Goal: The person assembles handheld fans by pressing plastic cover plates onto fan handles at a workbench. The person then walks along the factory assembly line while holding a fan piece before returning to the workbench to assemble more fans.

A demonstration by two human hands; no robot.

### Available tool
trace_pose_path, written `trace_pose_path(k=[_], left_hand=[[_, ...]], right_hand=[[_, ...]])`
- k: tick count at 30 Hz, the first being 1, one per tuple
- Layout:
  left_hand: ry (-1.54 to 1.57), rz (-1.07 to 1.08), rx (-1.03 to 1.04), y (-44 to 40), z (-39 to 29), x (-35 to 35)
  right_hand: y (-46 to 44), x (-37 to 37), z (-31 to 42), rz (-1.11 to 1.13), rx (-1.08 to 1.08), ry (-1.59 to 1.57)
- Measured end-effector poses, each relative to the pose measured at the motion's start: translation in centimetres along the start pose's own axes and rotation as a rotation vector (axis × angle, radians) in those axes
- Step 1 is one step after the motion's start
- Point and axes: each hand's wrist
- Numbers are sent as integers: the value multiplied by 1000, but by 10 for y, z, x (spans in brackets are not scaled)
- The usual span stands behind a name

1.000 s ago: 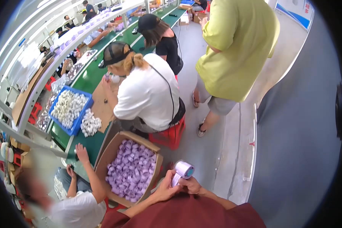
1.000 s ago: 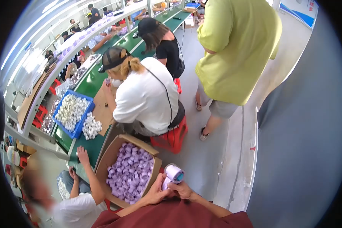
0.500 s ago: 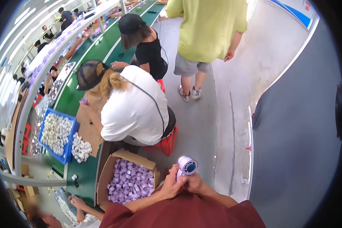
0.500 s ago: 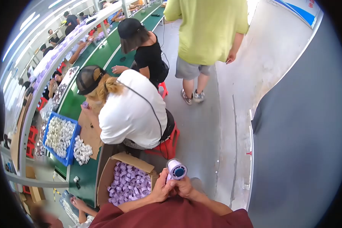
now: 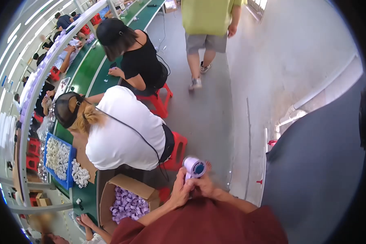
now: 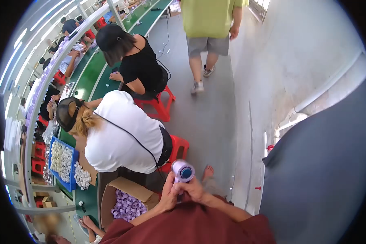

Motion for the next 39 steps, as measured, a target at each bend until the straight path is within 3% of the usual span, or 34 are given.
trace_pose_path(k=[3, 7, 10, 11, 14, 15, 18, 22, 24, 28, 39], left_hand=[[47, 22, -126, -39, -11, 16], [161, -11, -117, -90, -31, 34], [139, -84, -137, -127, -41, 36], [215, -87, -323, -140, -57, 34], [176, -75, -373, -193, -45, 28], [89, -87, -385, -214, -47, 25], [-198, -233, -97, -287, 8, 9], [-405, -596, -87, -401, 42, -30], [-531, -697, -143, -455, 70, -68], [-833, -844, -34, -552, 98, -132], [-1434, -848, -233, -688, 175, -175]], right_hand=[[-21, -21, 44, 18, -42, 24], [-50, -50, 80, 39, 19, -9], [-76, -52, 126, 13, -125, 117], [-86, -60, 137, 3, -127, 116], [-116, -88, 174, -71, -136, 164], [-127, -100, 186, -133, -142, 200], [-161, -124, 227, -284, -192, 241], [-185, -146, 277, -370, -211, 218], [-205, -152, 299, -405, -246, 224], [-233, -183, 302, -480, -131, 207], [-321, -265, 324, -346, 349, 347]])
Point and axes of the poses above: each hand's wrist, its own y-axis away from the middle knuckle, its own x-axis out of the palm, z = x × y, and after that the axes turned 3 degrees about y, right-handed
